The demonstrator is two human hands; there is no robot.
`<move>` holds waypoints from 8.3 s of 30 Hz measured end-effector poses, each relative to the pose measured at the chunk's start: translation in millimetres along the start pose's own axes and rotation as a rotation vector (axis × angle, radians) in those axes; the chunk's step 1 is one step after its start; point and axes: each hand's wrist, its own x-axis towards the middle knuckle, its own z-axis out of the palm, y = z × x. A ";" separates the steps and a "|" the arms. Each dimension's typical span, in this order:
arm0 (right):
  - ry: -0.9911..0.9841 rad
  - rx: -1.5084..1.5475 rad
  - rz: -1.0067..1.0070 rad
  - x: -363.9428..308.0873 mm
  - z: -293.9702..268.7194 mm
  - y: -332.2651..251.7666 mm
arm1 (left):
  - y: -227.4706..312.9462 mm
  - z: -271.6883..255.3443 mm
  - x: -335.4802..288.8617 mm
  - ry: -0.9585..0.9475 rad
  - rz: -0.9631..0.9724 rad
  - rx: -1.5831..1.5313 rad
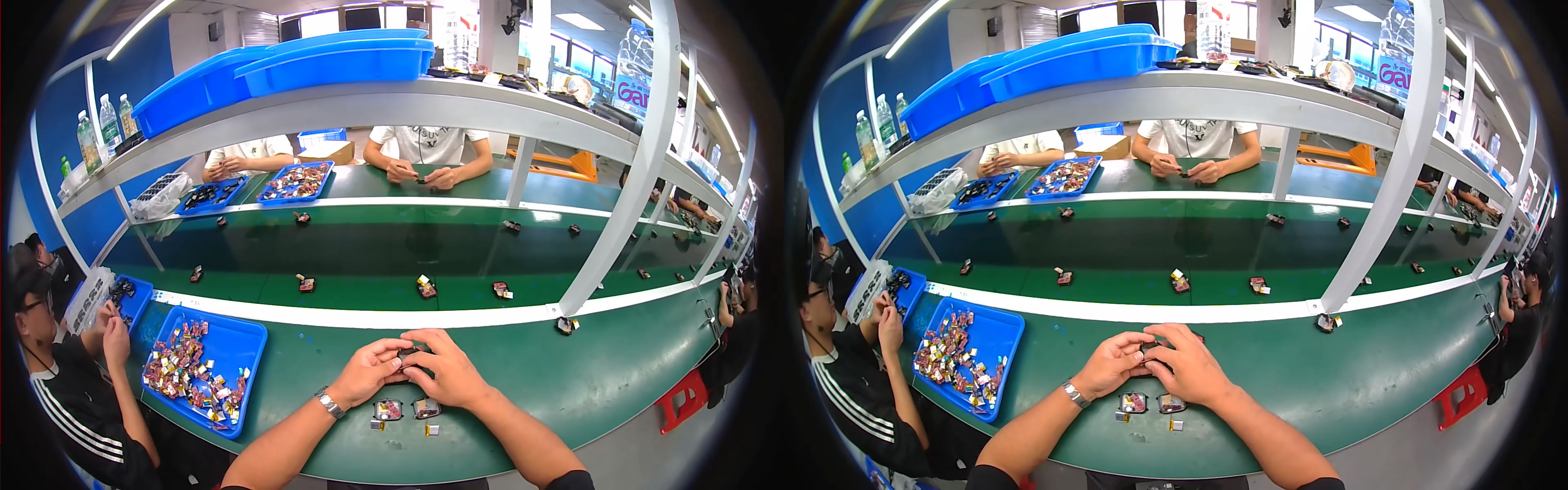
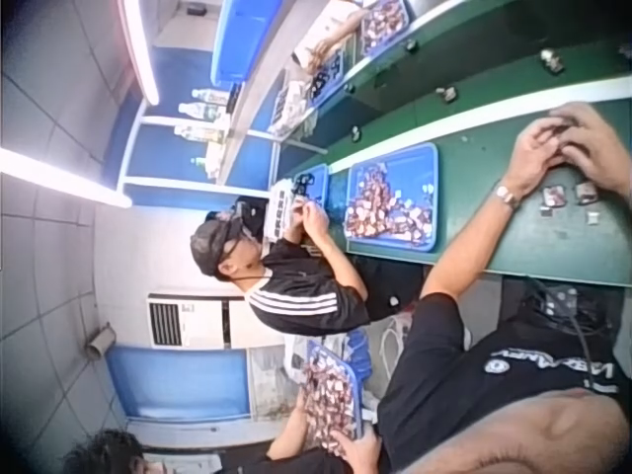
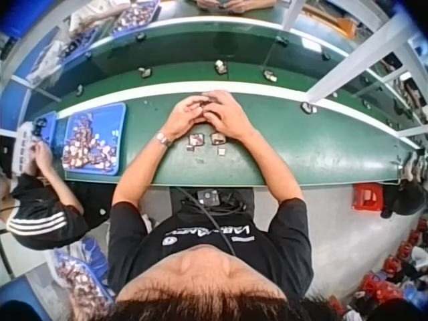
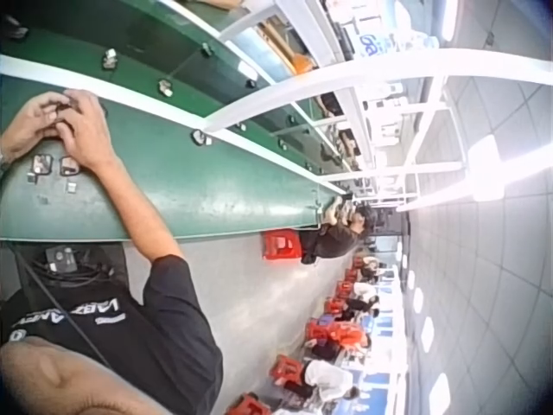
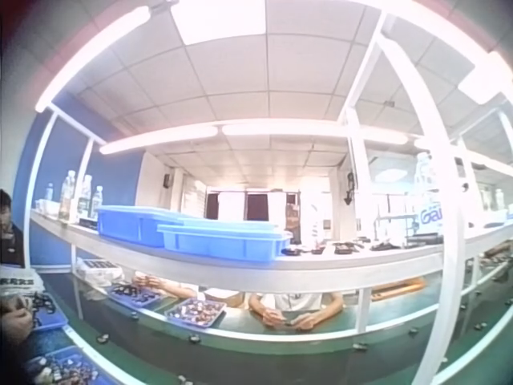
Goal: Manually assembling small electronic component housings and checking parts on a production line.
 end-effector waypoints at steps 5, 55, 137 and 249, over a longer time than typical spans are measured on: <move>0.036 0.088 0.107 -3.0 2.0 3.3 | 0.7 5.1 0.3 0.007 0.015 -0.002; 0.194 -0.107 -0.093 -1.4 6.9 -4.2 | -7.1 -4.2 2.2 -0.084 0.088 -0.110; 0.216 0.042 0.040 -6.1 10.4 -6.6 | -8.4 -2.3 -1.1 -0.031 0.172 -0.049; 0.062 -0.115 0.193 -2.2 -0.9 0.5 | 6.7 15.2 1.5 0.103 -0.030 0.024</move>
